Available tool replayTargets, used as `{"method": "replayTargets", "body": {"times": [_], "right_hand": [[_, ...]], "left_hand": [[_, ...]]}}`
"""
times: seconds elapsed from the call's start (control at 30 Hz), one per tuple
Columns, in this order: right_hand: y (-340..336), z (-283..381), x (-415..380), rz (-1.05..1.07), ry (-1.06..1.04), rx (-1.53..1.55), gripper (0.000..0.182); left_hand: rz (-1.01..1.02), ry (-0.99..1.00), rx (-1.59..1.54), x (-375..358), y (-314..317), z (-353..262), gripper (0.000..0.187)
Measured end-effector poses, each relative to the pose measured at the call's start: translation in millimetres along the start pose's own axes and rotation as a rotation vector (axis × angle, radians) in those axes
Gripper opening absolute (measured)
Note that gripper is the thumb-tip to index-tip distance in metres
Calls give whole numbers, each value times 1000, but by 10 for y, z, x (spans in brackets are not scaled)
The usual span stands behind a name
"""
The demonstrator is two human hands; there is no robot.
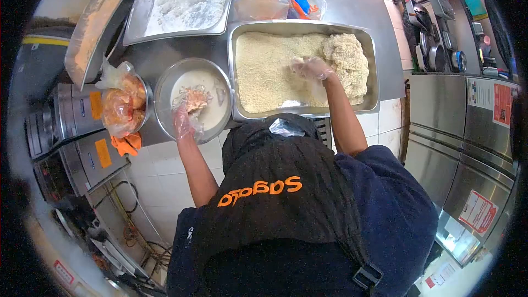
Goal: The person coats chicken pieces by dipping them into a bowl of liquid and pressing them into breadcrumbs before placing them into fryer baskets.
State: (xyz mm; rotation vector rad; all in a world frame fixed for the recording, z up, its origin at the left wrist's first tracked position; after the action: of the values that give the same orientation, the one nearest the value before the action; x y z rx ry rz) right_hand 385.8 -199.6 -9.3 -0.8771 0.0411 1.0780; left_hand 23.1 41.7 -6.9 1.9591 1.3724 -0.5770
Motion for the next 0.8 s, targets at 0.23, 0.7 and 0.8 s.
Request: {"method": "replayTargets", "body": {"times": [0.23, 0.7, 0.8], "right_hand": [[84, -75, 42, 39, 3, -277, 54], [116, 530, -116, -220, -14, -160, 63], [-166, 654, -174, -127, -60, -366, 61]], "left_hand": [[31, 45, 8, -133, 82, -80, 41], [-71, 42, 343, -95, -118, -10, 43], [-201, -61, 524, 37, -283, -79, 37]]}}
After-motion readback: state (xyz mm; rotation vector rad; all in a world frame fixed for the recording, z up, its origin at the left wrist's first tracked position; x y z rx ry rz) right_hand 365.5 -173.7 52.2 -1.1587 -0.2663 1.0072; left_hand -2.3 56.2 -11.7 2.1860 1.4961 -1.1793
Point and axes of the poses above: each hand's wrist, its own x-axis towards the middle knuckle, its own y-axis out of the palm, z = x × y, the point moved 2 cm from there along x, towards the middle knuckle, and after that the axes turned 12 degrees about -y, right-handed, at the moved point
